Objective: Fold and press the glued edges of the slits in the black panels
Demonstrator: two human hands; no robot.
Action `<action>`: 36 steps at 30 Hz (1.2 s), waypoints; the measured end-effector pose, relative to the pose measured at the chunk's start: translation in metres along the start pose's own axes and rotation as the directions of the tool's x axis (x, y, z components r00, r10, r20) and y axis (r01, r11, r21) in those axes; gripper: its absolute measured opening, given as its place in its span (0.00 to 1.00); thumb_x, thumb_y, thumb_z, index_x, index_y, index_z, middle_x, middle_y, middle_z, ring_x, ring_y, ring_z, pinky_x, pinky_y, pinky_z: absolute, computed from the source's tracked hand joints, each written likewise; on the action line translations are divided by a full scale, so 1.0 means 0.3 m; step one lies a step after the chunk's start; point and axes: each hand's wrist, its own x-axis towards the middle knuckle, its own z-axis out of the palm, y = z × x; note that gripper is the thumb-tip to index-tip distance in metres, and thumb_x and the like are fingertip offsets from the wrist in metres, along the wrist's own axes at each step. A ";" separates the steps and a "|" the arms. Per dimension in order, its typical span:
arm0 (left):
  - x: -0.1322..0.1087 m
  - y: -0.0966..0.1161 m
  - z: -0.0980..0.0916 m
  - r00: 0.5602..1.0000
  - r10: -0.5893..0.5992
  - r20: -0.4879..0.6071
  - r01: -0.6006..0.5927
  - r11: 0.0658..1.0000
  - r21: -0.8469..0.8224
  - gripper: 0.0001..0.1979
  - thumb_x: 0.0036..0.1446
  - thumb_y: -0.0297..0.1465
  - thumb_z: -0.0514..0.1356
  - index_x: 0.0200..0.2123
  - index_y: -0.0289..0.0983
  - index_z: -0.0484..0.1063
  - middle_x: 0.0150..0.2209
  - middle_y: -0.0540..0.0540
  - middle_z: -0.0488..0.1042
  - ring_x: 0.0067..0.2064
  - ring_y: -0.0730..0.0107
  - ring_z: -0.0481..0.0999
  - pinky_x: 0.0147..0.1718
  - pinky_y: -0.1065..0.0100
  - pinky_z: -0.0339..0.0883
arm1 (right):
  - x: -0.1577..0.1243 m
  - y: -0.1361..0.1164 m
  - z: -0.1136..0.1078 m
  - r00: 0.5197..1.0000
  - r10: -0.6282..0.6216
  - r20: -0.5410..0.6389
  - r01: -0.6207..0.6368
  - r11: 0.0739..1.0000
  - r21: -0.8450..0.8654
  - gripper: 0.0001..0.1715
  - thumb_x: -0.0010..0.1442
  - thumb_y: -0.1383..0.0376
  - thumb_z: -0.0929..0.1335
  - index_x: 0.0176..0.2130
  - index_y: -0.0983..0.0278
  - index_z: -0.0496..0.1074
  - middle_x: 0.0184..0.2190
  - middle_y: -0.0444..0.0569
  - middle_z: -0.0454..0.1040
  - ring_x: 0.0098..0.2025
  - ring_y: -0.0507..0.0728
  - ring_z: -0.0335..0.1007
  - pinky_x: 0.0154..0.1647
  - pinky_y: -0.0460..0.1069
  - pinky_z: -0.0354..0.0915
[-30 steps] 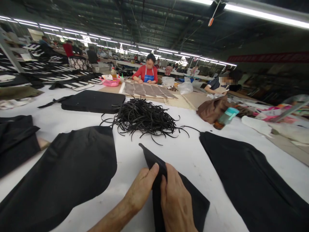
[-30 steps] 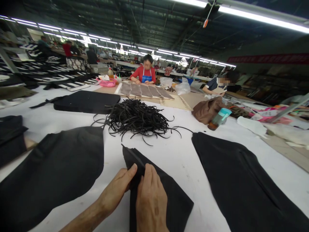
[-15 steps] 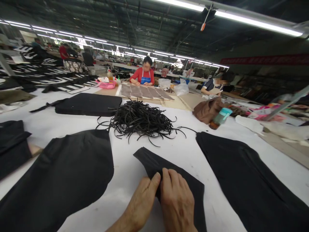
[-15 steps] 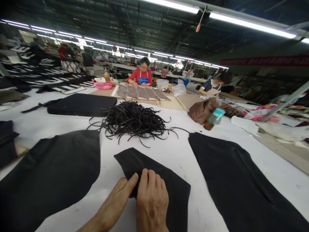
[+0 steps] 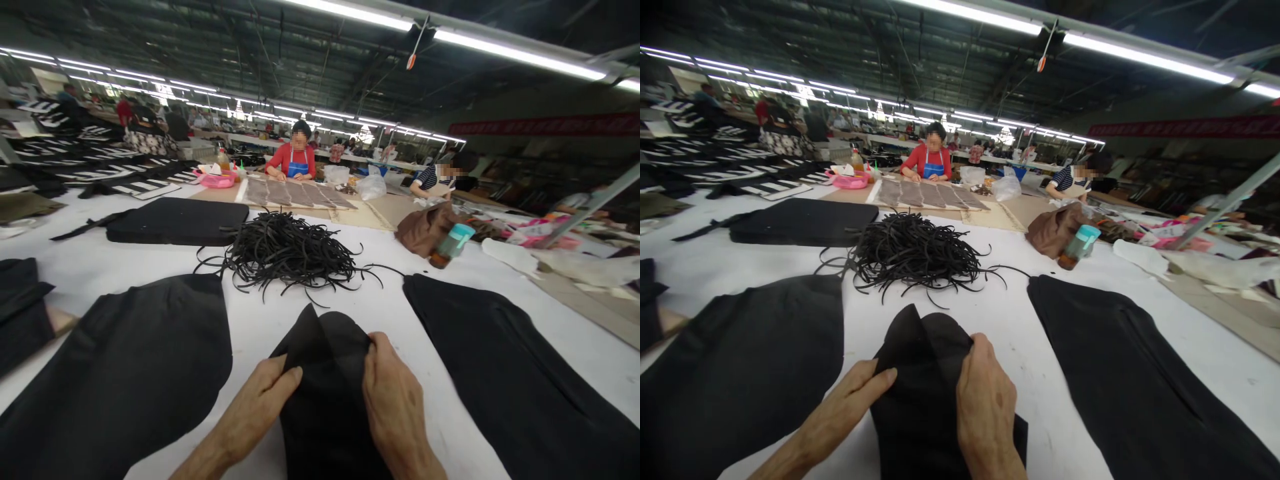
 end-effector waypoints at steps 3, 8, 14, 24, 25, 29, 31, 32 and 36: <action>0.008 -0.006 0.013 0.997 0.069 -0.022 -0.071 0.993 -0.094 0.12 0.55 0.37 0.53 0.30 0.36 0.73 0.31 0.49 0.73 0.40 0.63 0.69 0.39 0.71 0.62 | -0.021 -0.023 0.035 0.977 -0.131 -0.168 0.148 0.985 0.094 0.18 0.65 0.61 0.54 0.44 0.66 0.65 0.30 0.51 0.75 0.29 0.57 0.72 0.28 0.48 0.62; 0.014 -0.050 0.016 0.996 0.067 -0.054 -0.078 0.968 -0.237 0.10 0.51 0.36 0.59 0.31 0.35 0.74 0.32 0.48 0.73 0.38 0.65 0.69 0.34 0.73 0.63 | 0.002 -0.037 -0.012 0.999 -0.040 -0.035 0.051 0.905 0.422 0.21 0.62 0.52 0.57 0.40 0.64 0.69 0.29 0.49 0.75 0.29 0.56 0.70 0.29 0.47 0.64; 0.079 -0.009 0.024 0.995 0.069 0.076 -0.010 0.801 -0.599 0.15 0.50 0.37 0.61 0.39 0.33 0.72 0.28 0.48 0.73 0.30 0.71 0.71 0.33 0.71 0.64 | 0.050 -0.043 -0.095 0.943 0.139 0.301 -0.315 0.658 0.684 0.18 0.59 0.52 0.60 0.29 0.62 0.67 0.26 0.43 0.71 0.30 0.53 0.65 0.29 0.43 0.62; 0.121 0.031 0.124 0.993 0.026 -0.119 -0.102 0.711 -0.696 0.21 0.52 0.44 0.58 0.41 0.32 0.72 0.29 0.46 0.76 0.29 0.68 0.73 0.30 0.69 0.67 | 0.027 -0.056 -0.066 0.964 0.187 0.189 -0.260 0.808 0.529 0.21 0.58 0.47 0.58 0.29 0.59 0.66 0.18 0.41 0.65 0.22 0.54 0.60 0.24 0.46 0.57; 0.120 0.030 0.119 0.991 0.027 -0.131 -0.111 0.713 -0.693 0.22 0.52 0.44 0.59 0.42 0.33 0.72 0.30 0.46 0.76 0.29 0.68 0.73 0.30 0.69 0.67 | 0.029 -0.044 -0.068 0.967 0.190 0.169 -0.251 0.818 0.517 0.22 0.58 0.47 0.57 0.30 0.59 0.66 0.18 0.42 0.65 0.22 0.54 0.60 0.25 0.46 0.57; 0.115 0.002 0.071 0.979 0.010 -0.203 -0.152 0.699 -0.698 0.22 0.51 0.43 0.60 0.44 0.34 0.71 0.32 0.46 0.77 0.31 0.68 0.75 0.32 0.69 0.68 | 0.037 0.028 -0.066 0.969 0.226 0.096 -0.244 0.837 0.490 0.22 0.59 0.48 0.57 0.30 0.60 0.67 0.18 0.43 0.65 0.23 0.54 0.59 0.28 0.47 0.57; 0.111 -0.021 0.046 0.973 -0.016 -0.230 -0.158 0.681 -0.715 0.21 0.50 0.41 0.61 0.45 0.34 0.71 0.33 0.45 0.77 0.31 0.68 0.75 0.33 0.69 0.69 | 0.040 0.062 -0.061 0.966 0.247 0.077 -0.252 0.832 0.494 0.21 0.59 0.48 0.57 0.28 0.60 0.66 0.18 0.42 0.64 0.24 0.54 0.58 0.28 0.47 0.56; 0.109 -0.031 0.034 0.971 -0.033 -0.235 -0.152 0.677 -0.720 0.21 0.50 0.40 0.62 0.45 0.34 0.71 0.33 0.45 0.77 0.32 0.67 0.75 0.34 0.69 0.69 | 0.041 0.078 -0.059 0.964 0.252 0.081 -0.257 0.823 0.506 0.21 0.58 0.49 0.58 0.27 0.60 0.65 0.19 0.42 0.63 0.24 0.53 0.58 0.28 0.46 0.56; 0.098 -0.067 -0.025 0.950 -0.095 -0.298 -0.149 0.698 -0.700 0.19 0.50 0.38 0.62 0.44 0.35 0.71 0.32 0.45 0.77 0.33 0.67 0.76 0.35 0.68 0.70 | 0.048 0.167 -0.065 0.950 0.295 0.100 -0.302 0.792 0.531 0.21 0.58 0.49 0.59 0.25 0.61 0.64 0.20 0.43 0.64 0.26 0.54 0.60 0.29 0.46 0.56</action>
